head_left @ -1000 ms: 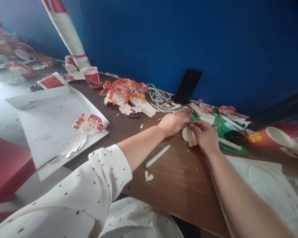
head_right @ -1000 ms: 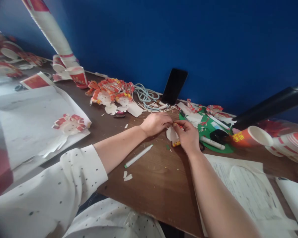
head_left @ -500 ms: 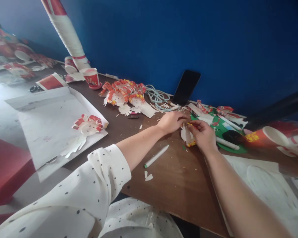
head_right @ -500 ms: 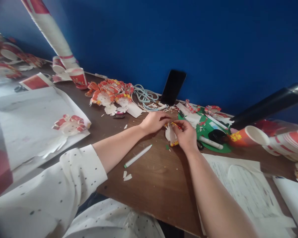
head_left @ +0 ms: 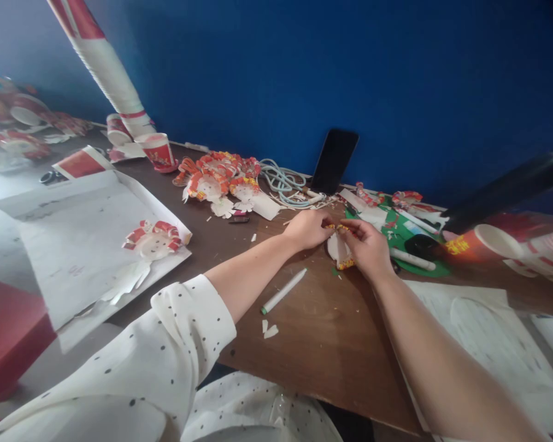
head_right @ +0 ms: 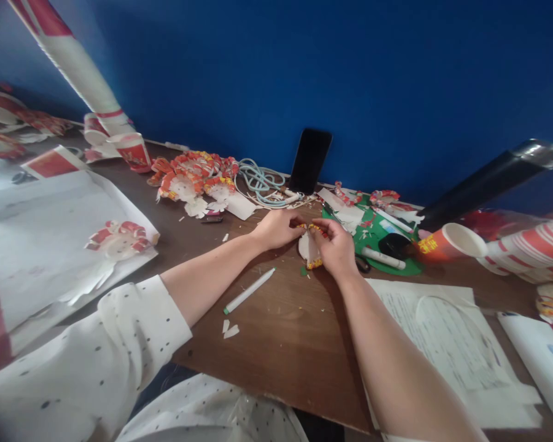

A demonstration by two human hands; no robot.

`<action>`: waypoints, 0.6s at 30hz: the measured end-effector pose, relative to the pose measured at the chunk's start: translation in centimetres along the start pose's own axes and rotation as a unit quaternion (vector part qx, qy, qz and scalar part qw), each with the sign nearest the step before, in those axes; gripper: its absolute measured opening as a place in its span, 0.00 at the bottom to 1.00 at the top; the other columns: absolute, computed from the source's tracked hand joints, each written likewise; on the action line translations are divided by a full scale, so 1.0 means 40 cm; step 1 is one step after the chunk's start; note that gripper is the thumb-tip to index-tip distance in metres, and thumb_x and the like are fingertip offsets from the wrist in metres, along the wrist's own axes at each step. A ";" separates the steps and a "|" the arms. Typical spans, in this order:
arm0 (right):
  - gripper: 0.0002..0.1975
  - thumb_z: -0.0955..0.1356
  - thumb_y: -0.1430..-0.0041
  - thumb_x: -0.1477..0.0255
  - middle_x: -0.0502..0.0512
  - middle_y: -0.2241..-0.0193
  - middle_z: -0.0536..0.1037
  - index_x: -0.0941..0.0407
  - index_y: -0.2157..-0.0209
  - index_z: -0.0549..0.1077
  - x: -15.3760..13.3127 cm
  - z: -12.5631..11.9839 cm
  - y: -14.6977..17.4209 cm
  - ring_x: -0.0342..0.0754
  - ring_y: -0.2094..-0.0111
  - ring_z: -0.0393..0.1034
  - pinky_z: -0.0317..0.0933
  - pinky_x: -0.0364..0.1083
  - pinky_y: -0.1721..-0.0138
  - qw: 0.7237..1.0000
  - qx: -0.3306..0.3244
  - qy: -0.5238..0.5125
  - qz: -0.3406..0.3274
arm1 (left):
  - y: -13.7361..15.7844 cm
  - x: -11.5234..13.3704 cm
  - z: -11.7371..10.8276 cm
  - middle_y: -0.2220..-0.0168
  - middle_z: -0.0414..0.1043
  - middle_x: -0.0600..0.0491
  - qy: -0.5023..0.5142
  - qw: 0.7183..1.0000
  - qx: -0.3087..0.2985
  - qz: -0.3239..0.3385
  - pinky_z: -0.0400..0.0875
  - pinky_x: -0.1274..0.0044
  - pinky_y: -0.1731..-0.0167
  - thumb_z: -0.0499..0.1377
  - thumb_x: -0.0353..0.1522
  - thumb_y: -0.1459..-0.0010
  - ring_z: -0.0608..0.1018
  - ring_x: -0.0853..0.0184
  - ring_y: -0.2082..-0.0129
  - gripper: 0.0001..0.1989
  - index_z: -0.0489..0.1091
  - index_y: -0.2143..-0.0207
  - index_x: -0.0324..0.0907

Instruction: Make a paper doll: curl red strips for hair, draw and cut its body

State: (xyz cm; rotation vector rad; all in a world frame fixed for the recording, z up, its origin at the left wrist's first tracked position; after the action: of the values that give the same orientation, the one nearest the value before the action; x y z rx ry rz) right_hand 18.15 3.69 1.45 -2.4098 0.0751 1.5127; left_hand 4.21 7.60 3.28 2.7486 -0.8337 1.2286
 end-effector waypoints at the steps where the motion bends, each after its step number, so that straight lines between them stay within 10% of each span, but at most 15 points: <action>1: 0.20 0.71 0.50 0.59 0.58 0.62 0.81 0.56 0.58 0.76 -0.002 0.001 0.001 0.52 0.63 0.75 0.68 0.51 0.61 1.000 -0.002 0.007 -0.003 | 0.001 0.003 -0.002 0.61 0.80 0.49 -0.009 1.000 0.005 0.005 0.73 0.71 0.58 0.58 0.35 0.45 0.79 0.60 0.60 0.11 0.77 0.61 0.42; 18: 0.15 0.68 0.48 0.64 0.56 0.65 0.81 0.57 0.60 0.78 -0.020 -0.007 0.004 0.50 0.67 0.74 0.68 0.49 0.65 0.998 0.015 0.058 -0.026 | -0.003 -0.004 -0.001 0.62 0.80 0.51 0.059 0.998 -0.010 0.018 0.73 0.73 0.59 0.61 0.42 0.44 0.80 0.62 0.61 0.16 0.77 0.57 0.45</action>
State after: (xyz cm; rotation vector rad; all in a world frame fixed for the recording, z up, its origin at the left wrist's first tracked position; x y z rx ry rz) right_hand 18.01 3.38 2.24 -2.4548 0.0586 1.3407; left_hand 4.15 7.77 3.19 2.6265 -0.8840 1.3650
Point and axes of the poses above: each hand's wrist, its own y-axis away from the middle knuckle, its own z-axis out of the palm, x = y × z, the point moved 10 cm from there along -y, towards the middle knuckle
